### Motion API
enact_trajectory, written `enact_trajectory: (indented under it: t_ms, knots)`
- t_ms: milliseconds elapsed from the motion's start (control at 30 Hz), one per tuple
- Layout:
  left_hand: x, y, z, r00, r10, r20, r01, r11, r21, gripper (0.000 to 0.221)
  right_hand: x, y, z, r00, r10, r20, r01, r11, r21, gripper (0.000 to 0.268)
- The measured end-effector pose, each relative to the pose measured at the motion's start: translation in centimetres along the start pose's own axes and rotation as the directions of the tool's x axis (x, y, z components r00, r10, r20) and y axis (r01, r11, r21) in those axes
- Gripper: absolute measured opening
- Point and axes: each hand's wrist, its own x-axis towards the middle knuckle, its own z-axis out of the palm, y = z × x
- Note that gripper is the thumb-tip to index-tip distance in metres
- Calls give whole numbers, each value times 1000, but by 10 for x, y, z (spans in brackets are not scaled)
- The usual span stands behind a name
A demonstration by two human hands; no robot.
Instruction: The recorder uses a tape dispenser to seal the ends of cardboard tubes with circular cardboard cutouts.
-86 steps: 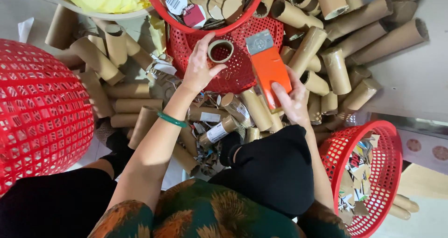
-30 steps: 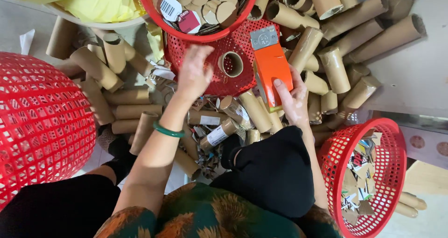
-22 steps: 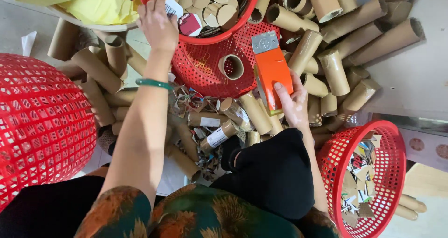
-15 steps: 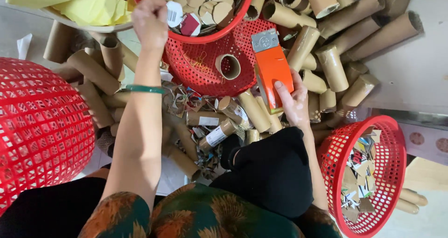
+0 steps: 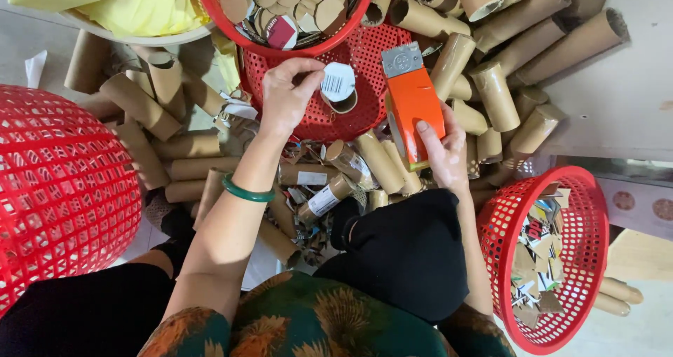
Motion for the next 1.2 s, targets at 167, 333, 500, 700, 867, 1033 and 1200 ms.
enact_trajectory:
  t_ms: [167, 333, 500, 700, 867, 1033, 1200]
  knots:
    - [-22, 45, -2, 843, 536, -43, -490, 799, 349, 13, 0, 7, -1, 1000, 3, -9, -3, 1000, 24, 63]
    - [-36, 37, -2, 617, 756, 216, -733, 453, 508, 20, 3, 4, 3, 997, 55, -47, -52, 996, 76, 63]
    - [-45, 24, 1, 645, 724, 244, -710, 450, 541, 25, 0, 1, 1, 999, 38, -17, -38, 999, 15, 63]
    - [-46, 17, 0, 754, 623, 209, -621, 570, 538, 45, 0, 3, 0, 999, 34, -11, -35, 999, -27, 63]
    - [-45, 18, 3, 823, 544, 163, -537, 653, 534, 64, 0, -3, 0, 1000, 16, 0, -16, 1000, -5, 63]
    - [-44, 9, 8, 860, 499, 106, -469, 690, 551, 68, 1, -3, 0, 1000, 11, -4, -12, 1000, -26, 64]
    - [-43, 3, 13, 890, 456, 27, -415, 782, 465, 64, 0, -6, 0, 1000, -16, 22, 16, 1000, 3, 62]
